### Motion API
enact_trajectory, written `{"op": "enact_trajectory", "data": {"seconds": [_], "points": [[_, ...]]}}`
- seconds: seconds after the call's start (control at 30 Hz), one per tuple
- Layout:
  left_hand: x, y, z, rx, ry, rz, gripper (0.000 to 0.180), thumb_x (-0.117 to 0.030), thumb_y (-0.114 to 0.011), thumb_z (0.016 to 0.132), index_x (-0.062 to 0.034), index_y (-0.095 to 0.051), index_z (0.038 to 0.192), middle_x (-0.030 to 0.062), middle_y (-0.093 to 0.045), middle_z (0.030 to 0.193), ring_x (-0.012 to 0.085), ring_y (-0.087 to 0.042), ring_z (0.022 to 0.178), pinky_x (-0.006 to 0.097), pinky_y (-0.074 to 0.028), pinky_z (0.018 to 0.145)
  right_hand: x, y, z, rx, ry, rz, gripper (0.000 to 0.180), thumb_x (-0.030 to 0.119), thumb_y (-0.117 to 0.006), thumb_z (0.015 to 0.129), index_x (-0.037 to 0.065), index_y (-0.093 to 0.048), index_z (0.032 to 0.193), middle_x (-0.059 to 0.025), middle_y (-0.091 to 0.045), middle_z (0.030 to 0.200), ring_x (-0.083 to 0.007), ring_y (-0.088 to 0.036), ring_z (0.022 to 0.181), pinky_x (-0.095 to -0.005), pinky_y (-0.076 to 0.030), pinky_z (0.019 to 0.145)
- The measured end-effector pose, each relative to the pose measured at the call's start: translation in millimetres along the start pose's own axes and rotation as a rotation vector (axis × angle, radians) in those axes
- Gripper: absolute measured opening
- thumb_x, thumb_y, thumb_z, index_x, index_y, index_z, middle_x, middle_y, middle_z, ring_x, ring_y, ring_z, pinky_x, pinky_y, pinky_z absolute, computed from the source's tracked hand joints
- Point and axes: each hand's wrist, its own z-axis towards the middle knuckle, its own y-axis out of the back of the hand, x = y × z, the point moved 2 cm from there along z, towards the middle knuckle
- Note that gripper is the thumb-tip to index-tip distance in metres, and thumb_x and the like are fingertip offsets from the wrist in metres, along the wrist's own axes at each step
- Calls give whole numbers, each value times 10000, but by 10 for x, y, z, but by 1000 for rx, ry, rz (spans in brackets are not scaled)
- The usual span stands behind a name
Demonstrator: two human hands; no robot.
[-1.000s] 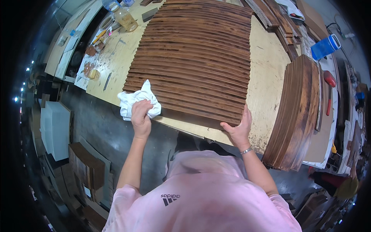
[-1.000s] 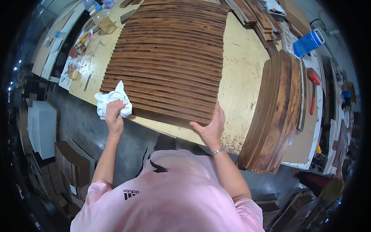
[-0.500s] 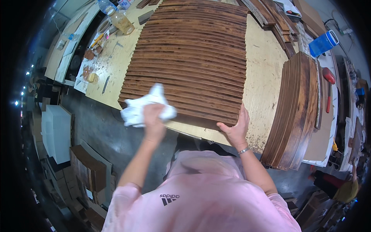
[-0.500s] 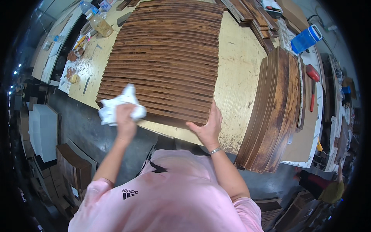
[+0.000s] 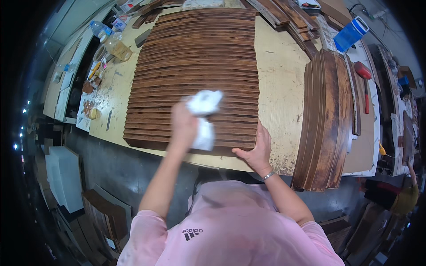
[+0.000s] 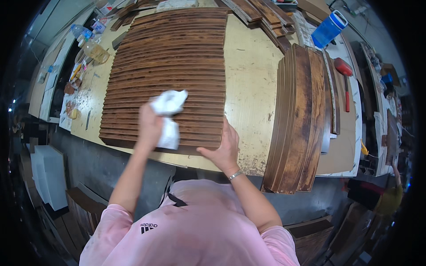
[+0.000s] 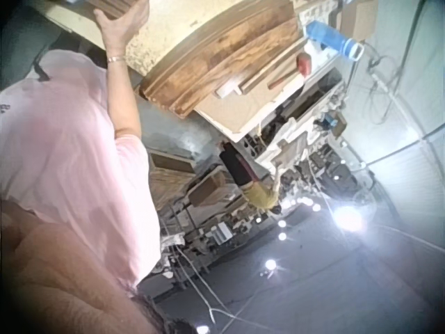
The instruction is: The person rubs a ribbed wooden panel with a small block and then wipes the surface with a white cloth, handling several wooden planks on the workbench.
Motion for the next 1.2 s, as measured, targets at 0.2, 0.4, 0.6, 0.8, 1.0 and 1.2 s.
{"op": "enact_trajectory", "data": {"seconds": [0.2, 0.4, 0.6, 0.8, 1.0, 1.2], "points": [[-1216, -1020, 76, 314, -515, -113, 318, -41, -731, 746, -42, -681, 1060, 117, -662, 1198, 321, -573, 1190, 499, -443, 1023, -340, -177, -161, 84, -54, -82, 952, 469, -916, 637, 54, -509, 1391, -223, -554, 1342, -416, -487, 1261, -530, -370, 1074], [379, 253, 0, 17, -151, 234, 310, -62, -665, 789, -14, -696, 1093, 174, -679, 1126, 374, -608, 1090, 486, -465, 968, 76, 117, 53, 21, -19, 42, 1247, 465, -950, 576, 37, -323, 1564, -194, -521, 1406, -387, -471, 1309, -491, -340, 1134], [-166, -467, 158, 3, -274, 329, 349, 29, -621, 761, 36, -650, 1109, 218, -631, 1131, 403, -580, 1091, 527, -468, 957, 16, 19, 53, 4, 33, 19, 1289, 505, -935, 579, 13, -276, 1571, -207, -529, 1408, -374, -492, 1302, -498, -323, 1131], [-685, -556, 482, 290, -424, 121, 358, -16, -758, 761, -65, -691, 1108, 82, -668, 1138, 302, -590, 1151, 498, -408, 1044, -64, 17, -3, 8, 21, -25, 1293, 518, -935, 584, -10, -274, 1562, -238, -513, 1382, -404, -473, 1304, -499, -328, 1137], [-432, -507, 350, 55, -478, 382, 181, -116, -672, 774, -166, -766, 920, -8, -693, 1028, 277, -606, 1068, 478, -434, 938, -144, -52, -58, -45, 86, -58, 1298, 563, -926, 588, -83, -297, 1521, -258, -509, 1354, -417, -463, 1294, -508, -330, 1127], [-856, -852, 488, 237, -594, 194, 344, -17, -682, 707, -179, -786, 991, -28, -714, 1077, 243, -602, 1113, 461, -437, 968, -55, 10, 3, 33, 27, -23, 1253, 568, -912, 606, -85, -331, 1504, -245, -512, 1364, -400, -476, 1280, -500, -329, 1119]]}}
